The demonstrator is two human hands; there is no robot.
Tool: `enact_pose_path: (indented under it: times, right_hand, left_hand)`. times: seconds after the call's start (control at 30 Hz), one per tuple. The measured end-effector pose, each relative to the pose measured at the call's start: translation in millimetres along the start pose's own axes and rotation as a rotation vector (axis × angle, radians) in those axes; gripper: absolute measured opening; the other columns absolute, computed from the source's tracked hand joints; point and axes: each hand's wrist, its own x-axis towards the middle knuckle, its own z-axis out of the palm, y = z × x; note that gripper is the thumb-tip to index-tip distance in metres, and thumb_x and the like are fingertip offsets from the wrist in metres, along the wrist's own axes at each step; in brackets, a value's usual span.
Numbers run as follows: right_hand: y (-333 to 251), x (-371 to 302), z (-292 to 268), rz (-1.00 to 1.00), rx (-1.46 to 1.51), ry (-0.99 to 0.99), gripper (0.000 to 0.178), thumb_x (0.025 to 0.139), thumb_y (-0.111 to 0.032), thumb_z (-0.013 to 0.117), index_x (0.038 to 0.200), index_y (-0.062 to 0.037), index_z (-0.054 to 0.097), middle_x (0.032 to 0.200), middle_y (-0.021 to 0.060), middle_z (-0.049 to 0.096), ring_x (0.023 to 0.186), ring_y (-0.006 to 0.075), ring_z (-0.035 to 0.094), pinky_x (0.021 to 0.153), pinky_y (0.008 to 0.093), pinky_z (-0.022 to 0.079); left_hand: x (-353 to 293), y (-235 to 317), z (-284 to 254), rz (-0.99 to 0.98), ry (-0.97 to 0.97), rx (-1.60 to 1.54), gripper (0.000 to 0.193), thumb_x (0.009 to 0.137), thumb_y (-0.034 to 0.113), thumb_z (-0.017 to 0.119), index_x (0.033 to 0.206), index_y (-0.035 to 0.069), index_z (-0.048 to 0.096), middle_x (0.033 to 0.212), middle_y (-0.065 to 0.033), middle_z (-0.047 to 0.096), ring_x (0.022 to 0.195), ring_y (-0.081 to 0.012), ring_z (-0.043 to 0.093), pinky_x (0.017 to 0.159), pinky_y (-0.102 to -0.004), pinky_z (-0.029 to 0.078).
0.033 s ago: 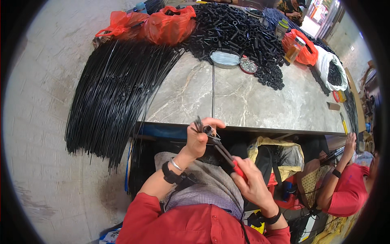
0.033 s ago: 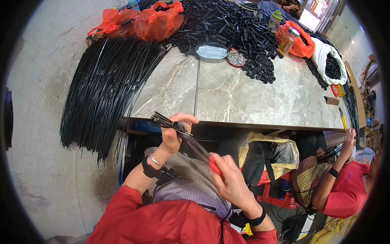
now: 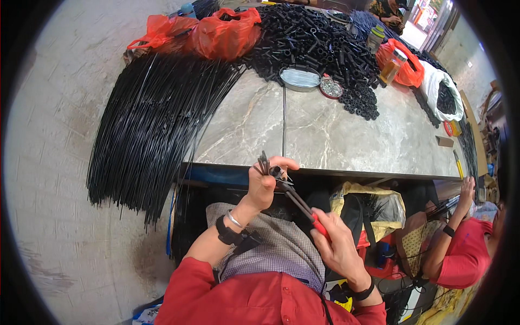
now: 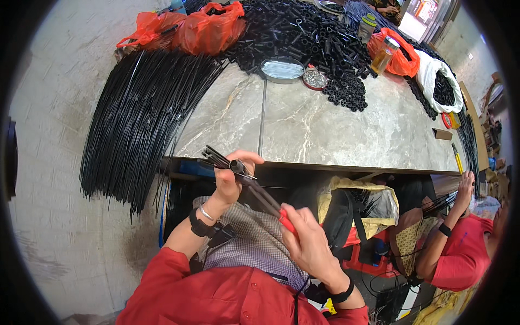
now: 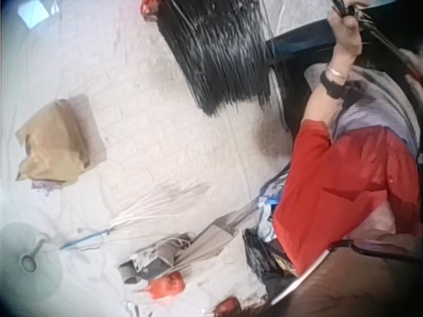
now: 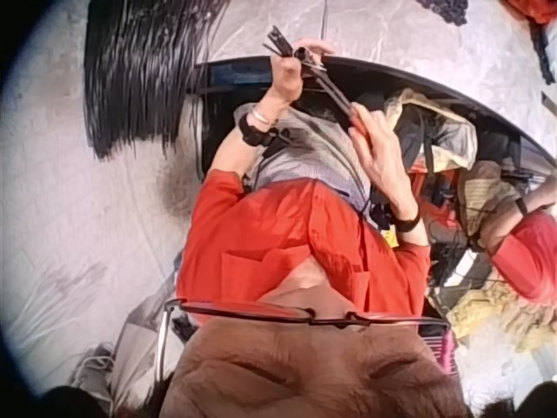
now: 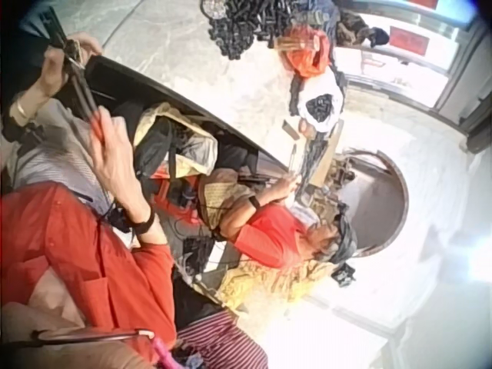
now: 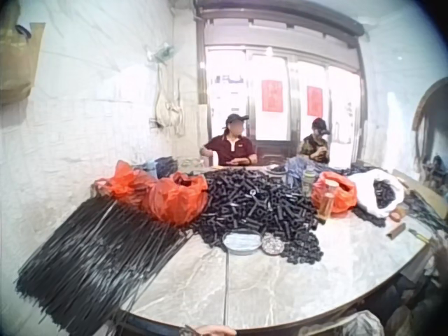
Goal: The recorder is assembling ribs onto the central hub of an umbrella frame using manual manipulation and pliers.
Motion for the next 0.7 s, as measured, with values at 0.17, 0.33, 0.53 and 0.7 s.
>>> enact_pose_path:
  times: [0.17,0.33,0.53,0.7]
  right_hand:
    - [-3,-13,13,0.392,0.745,-0.276,0.031,0.08,-0.014,0.07,0.102,-0.0002,0.052,0.059,0.0067,0.05,0.046,0.0114,0.048,0.044,0.0261,0.039]
    - [3,-11,18,0.176,0.123,0.073,0.045,0.074,-0.011,0.072,0.111,0.0,0.048,0.067,0.0083,0.059,0.057,0.0111,0.059,0.052,0.0267,0.047]
    - [13,-14,15,0.523,1.621,-0.46,0.043,0.075,-0.004,0.059,0.116,0.0033,0.048,0.059,0.0037,0.051,0.043,0.0073,0.046,0.041,0.0204,0.034]
    - [11,1,15,0.513,1.141,-0.331,0.033,0.079,-0.001,0.051,0.111,0.0048,0.052,0.068,0.0051,0.052,0.051,0.0116,0.048,0.051,0.0234,0.04]
  left_hand:
    - [4,5,8,0.042,-0.077,-0.022,0.09,0.072,0.08,0.04,0.093,-0.003,0.064,0.061,0.0023,0.048,0.057,-0.0054,0.044,0.052,-0.0221,0.032]
    - [4,-4,6,0.037,-0.013,0.011,0.088,0.073,0.08,0.039,0.091,-0.003,0.064,0.06,0.0033,0.047,0.054,-0.0045,0.042,0.049,-0.0209,0.031]
    - [-1,-17,9,-0.004,-0.032,-0.104,0.089,0.073,0.081,0.036,0.09,-0.002,0.064,0.06,0.0046,0.045,0.049,-0.0015,0.037,0.044,-0.0186,0.026]
    - [2,-15,3,-0.055,-0.022,-0.106,0.09,0.072,0.082,0.036,0.09,-0.002,0.063,0.06,0.0052,0.042,0.049,-0.0016,0.037,0.044,-0.0183,0.026]
